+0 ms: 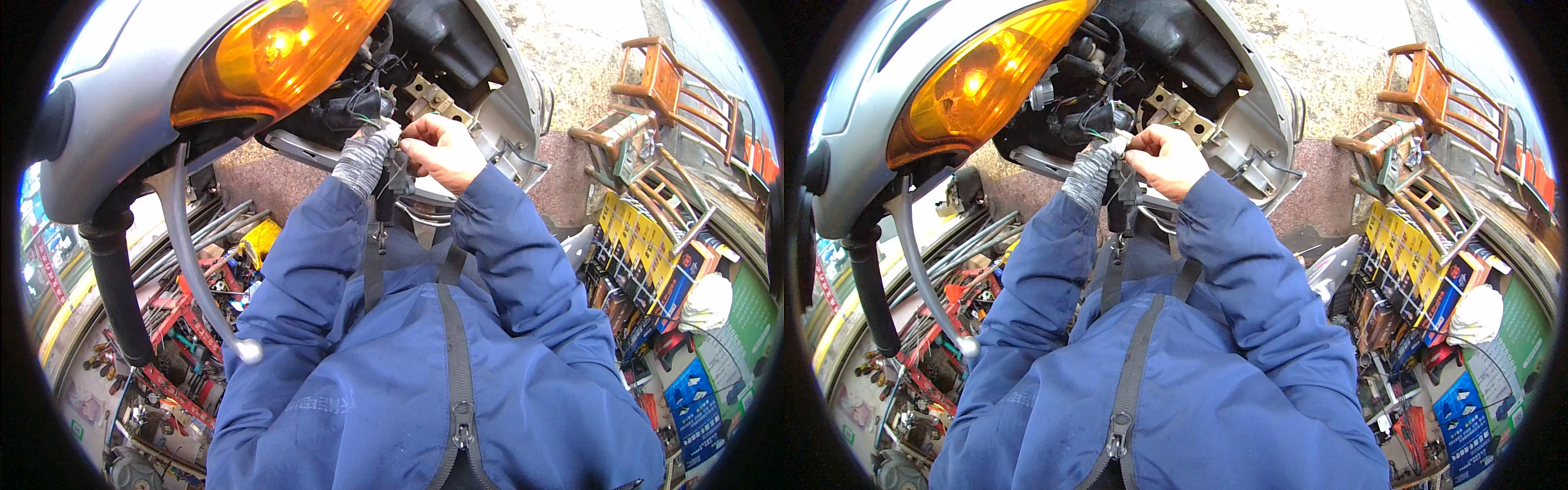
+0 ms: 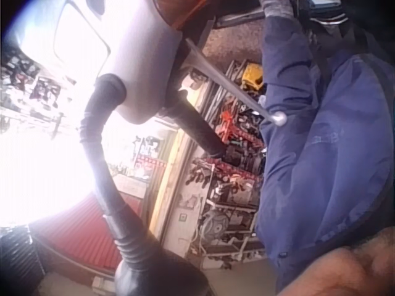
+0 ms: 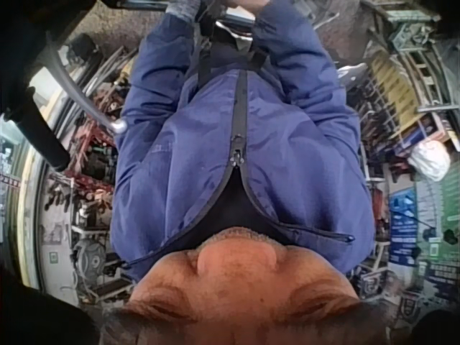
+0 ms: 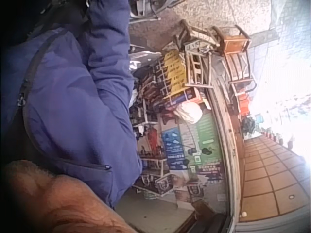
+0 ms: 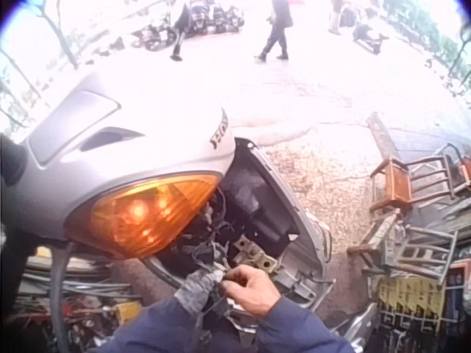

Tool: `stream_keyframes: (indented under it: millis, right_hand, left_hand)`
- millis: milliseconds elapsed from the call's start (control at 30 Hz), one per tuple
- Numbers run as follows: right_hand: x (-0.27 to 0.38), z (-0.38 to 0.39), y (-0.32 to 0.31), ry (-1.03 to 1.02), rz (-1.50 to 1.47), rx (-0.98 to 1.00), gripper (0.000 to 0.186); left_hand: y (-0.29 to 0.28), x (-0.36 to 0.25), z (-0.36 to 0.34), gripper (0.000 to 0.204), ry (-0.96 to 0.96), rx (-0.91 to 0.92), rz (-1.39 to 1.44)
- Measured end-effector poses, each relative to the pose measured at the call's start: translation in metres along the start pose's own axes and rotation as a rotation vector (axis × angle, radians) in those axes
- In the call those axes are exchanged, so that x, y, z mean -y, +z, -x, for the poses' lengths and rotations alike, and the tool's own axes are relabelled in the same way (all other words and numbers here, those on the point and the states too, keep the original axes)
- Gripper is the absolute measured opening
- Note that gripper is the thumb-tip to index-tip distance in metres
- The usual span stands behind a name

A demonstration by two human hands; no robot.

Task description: The person works on the front wiring of a scooter, repeatedly connecting and disconnecting wires near the headlight while the amber light flashes. They use a screwdriver and pliers to adjust and trim wires, then retrieve a small black component from a tool rack and install it into the wiring harness.

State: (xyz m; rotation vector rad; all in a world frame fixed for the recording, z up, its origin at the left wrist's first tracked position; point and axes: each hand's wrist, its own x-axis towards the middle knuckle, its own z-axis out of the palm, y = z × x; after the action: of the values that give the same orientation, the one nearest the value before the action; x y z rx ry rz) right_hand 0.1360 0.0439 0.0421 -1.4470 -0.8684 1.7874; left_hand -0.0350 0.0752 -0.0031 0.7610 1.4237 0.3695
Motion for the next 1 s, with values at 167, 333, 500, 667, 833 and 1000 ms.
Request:
stream_keyframes:
  millis: [167,333,500,667,833,1000]
  right_hand:
    - [-0.002,0.005,0.002,0.05,-0.062,-0.083,0.019]
    - [0.001,0.002,0.007,0.053,-0.07,-0.089,0.015]
    - [0.003,0.002,0.007,0.045,-0.25,-0.072,0.013]
    - [-0.001,0.002,0.007,0.046,-0.24,-0.054,0.014]
    - [-0.007,-0.002,0.015,-0.095,-0.043,-0.189,0.013]
    - [-0.008,-0.002,0.019,-0.184,0.14,-0.225,0.01]
  left_hand:
    - [0.002,0.001,0.0,0.022,0.035,-0.006,0.043]
    - [0.003,0.002,0.001,0.021,0.08,0.003,0.079]
    - [0.0,-0.003,0.003,0.024,-0.005,0.008,0.071]
    - [0.007,-0.008,0.015,0.019,-0.05,0.004,0.299]
    - [0.007,-0.006,0.011,0.025,0.08,0.047,0.288]
    - [0.002,-0.004,-0.001,0.022,0.036,0.072,0.167]
